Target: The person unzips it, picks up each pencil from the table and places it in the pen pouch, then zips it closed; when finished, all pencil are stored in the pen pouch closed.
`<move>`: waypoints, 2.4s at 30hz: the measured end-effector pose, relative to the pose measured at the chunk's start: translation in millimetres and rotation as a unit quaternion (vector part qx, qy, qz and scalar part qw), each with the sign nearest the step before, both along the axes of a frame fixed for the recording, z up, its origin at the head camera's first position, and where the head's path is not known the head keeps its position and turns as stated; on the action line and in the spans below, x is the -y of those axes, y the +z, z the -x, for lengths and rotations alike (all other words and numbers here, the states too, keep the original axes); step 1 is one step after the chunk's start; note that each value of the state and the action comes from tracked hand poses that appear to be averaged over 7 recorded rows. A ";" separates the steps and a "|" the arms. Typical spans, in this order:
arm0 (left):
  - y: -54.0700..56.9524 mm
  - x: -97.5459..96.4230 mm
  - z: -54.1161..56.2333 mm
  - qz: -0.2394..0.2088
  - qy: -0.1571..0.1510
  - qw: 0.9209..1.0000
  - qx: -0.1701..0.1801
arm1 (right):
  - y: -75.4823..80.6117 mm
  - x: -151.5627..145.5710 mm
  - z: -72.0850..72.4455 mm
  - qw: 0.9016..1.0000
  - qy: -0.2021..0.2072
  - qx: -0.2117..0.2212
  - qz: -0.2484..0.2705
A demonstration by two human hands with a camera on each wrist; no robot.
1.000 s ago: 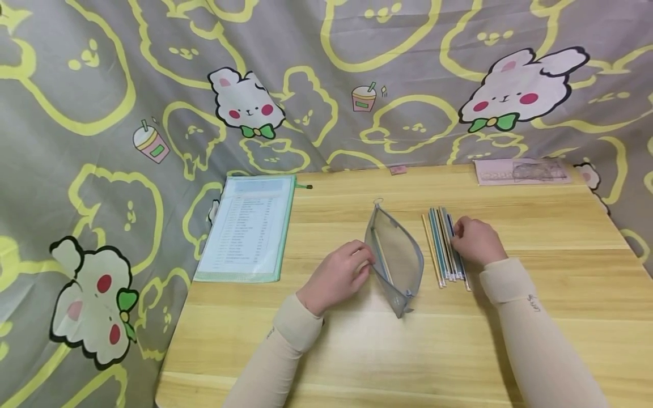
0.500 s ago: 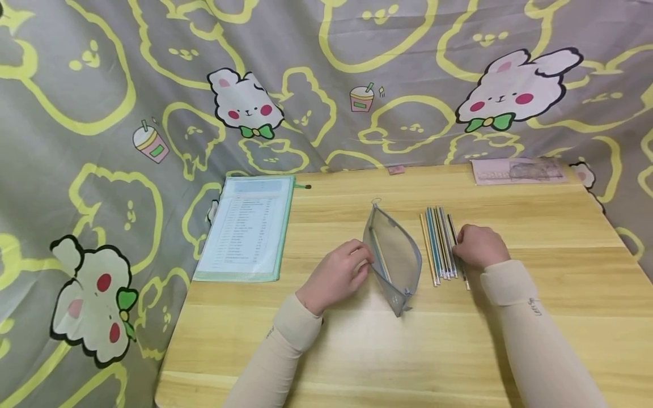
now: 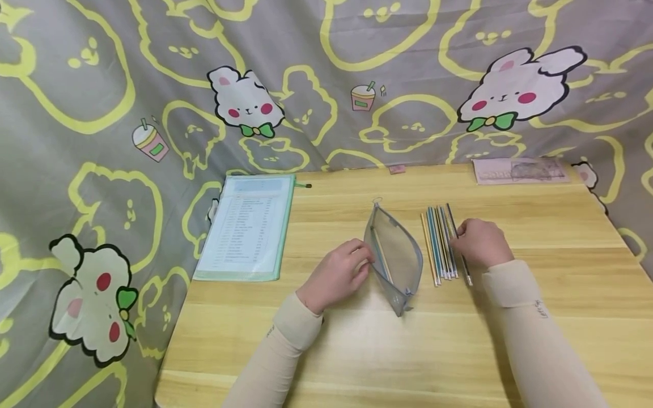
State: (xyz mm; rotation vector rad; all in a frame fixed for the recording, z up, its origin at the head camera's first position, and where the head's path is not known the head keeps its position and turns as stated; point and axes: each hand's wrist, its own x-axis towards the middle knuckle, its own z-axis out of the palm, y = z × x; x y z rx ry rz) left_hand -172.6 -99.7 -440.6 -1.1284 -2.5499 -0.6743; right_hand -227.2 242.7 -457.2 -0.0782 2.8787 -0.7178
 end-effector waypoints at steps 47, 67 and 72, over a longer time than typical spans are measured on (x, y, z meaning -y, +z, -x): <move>-3.3 1.4 3.9 -0.004 -0.001 1.000 0.017 | 59.5 118.9 -18.9 0.989 0.127 -0.006 0.072; -2.2 1.1 6.5 -0.012 -0.003 1.000 0.015 | 47.7 128.4 -20.1 0.988 0.130 -0.015 0.077; -2.4 1.2 6.8 -0.010 -0.003 1.000 0.018 | 41.6 133.1 -21.4 0.989 0.131 -0.019 0.060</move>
